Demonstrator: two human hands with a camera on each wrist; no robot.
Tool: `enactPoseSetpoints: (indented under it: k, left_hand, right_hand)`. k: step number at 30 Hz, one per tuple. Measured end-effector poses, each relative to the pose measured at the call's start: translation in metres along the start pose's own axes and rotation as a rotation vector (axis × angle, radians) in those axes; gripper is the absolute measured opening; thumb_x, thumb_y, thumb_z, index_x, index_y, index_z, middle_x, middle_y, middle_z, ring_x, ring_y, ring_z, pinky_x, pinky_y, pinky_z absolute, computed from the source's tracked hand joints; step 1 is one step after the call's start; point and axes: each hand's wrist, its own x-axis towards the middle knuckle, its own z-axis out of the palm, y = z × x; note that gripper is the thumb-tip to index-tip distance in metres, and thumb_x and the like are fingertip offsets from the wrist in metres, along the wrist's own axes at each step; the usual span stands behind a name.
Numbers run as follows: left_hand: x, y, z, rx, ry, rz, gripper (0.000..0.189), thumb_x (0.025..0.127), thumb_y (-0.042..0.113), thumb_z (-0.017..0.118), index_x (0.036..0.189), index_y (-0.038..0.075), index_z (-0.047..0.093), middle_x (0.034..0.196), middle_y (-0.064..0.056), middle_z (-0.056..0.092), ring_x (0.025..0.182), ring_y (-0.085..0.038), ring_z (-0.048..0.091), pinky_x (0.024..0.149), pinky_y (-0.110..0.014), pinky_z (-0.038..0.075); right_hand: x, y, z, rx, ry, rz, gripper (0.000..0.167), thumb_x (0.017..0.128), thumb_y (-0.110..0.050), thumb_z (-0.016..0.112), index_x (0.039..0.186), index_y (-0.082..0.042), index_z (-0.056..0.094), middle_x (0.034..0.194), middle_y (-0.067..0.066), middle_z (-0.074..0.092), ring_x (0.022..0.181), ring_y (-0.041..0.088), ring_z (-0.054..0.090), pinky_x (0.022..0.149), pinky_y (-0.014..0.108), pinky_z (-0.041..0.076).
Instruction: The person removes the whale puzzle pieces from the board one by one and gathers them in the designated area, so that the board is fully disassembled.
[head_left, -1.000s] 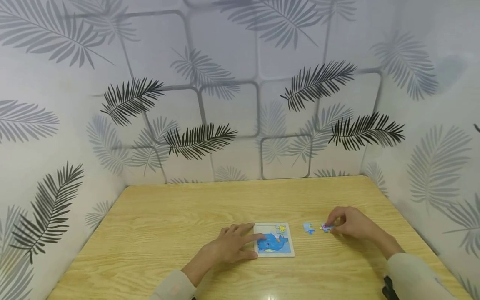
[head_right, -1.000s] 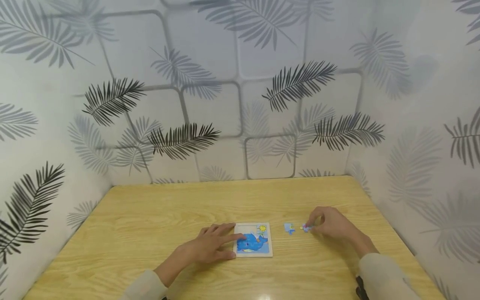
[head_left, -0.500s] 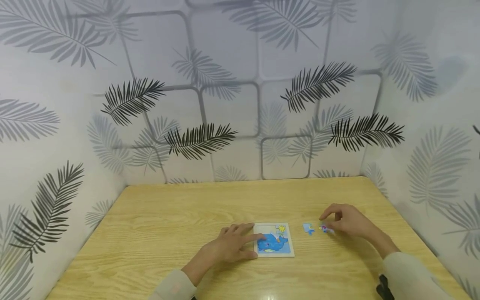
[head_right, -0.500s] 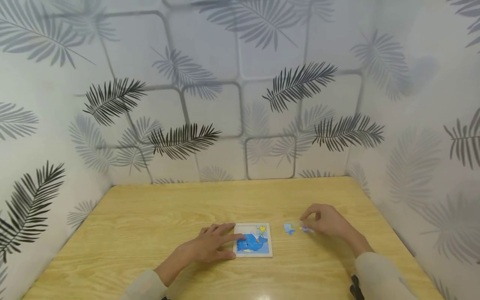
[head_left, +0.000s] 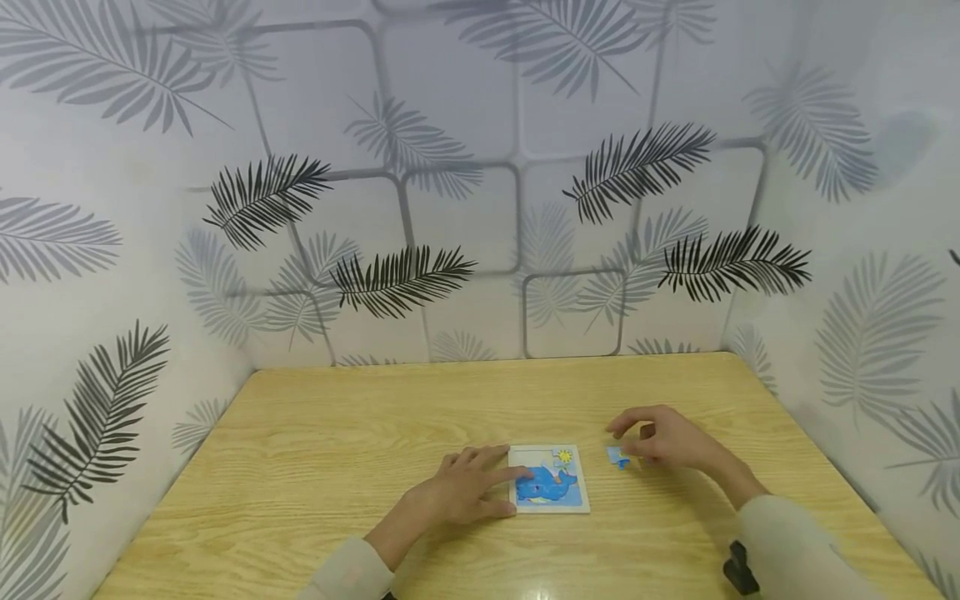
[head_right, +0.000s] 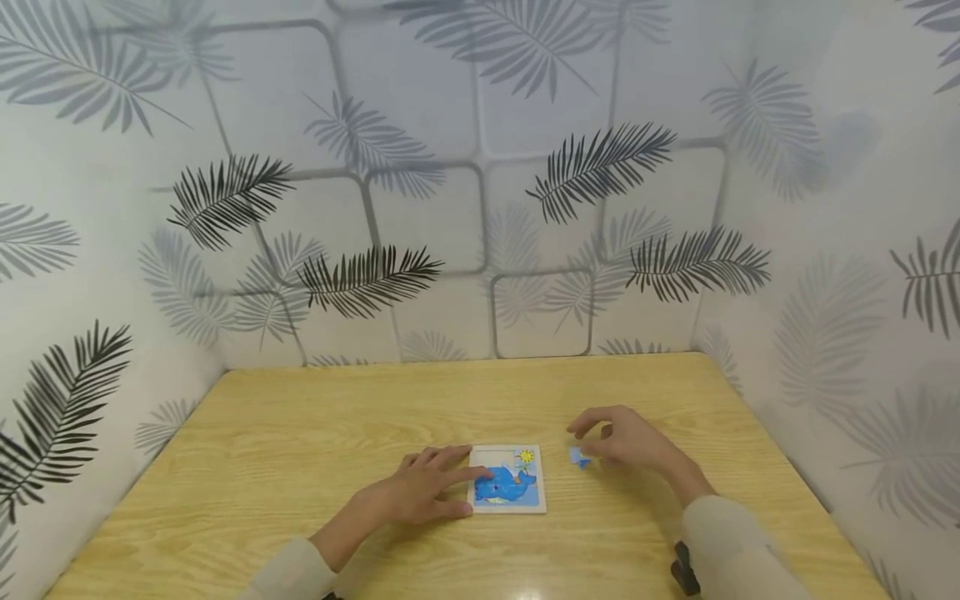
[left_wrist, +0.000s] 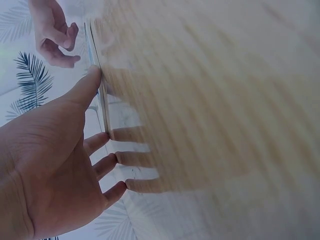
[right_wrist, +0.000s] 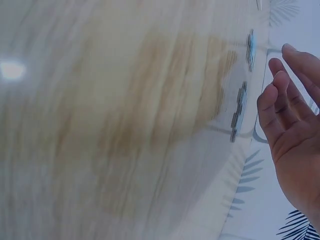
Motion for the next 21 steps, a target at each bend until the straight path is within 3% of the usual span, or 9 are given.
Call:
enactPoseSetpoints:
  k: [11, 16, 21]
  left_hand:
    - [-0.002, 0.004, -0.004, 0.013, -0.005, -0.015, 0.058, 0.105, 0.055, 0.053, 0.159, 0.044, 0.038, 0.169, -0.011, 0.027, 0.147, -0.041, 0.035, 0.113, -0.065, 0.033]
    - [-0.004, 0.011, -0.011, 0.003, -0.025, -0.032, 0.057, 0.105, 0.051, 0.055, 0.159, 0.042, 0.040, 0.169, -0.010, 0.027, 0.147, -0.039, 0.035, 0.114, -0.063, 0.032]
    - [-0.003, 0.006, -0.005, 0.019, 0.006, -0.010, 0.057, 0.105, 0.053, 0.054, 0.159, 0.043, 0.039, 0.168, -0.011, 0.029, 0.145, -0.040, 0.037, 0.113, -0.065, 0.034]
  right_hand:
    - [0.015, -0.011, 0.017, -0.001, -0.044, 0.019, 0.035, 0.093, -0.010, 0.076, 0.128, -0.006, 0.070, 0.124, 0.017, 0.069, 0.058, 0.015, 0.056, 0.051, 0.026, 0.045]
    - [0.022, -0.014, 0.024, -0.007, -0.075, 0.015, 0.035, 0.093, -0.008, 0.076, 0.128, -0.005, 0.070, 0.120, 0.016, 0.069, 0.056, 0.013, 0.053, 0.050, 0.024, 0.043]
    - [0.028, -0.018, 0.031, -0.014, -0.090, 0.010, 0.034, 0.094, -0.005, 0.074, 0.127, -0.005, 0.071, 0.119, 0.017, 0.069, 0.054, 0.012, 0.049, 0.050, 0.024, 0.041]
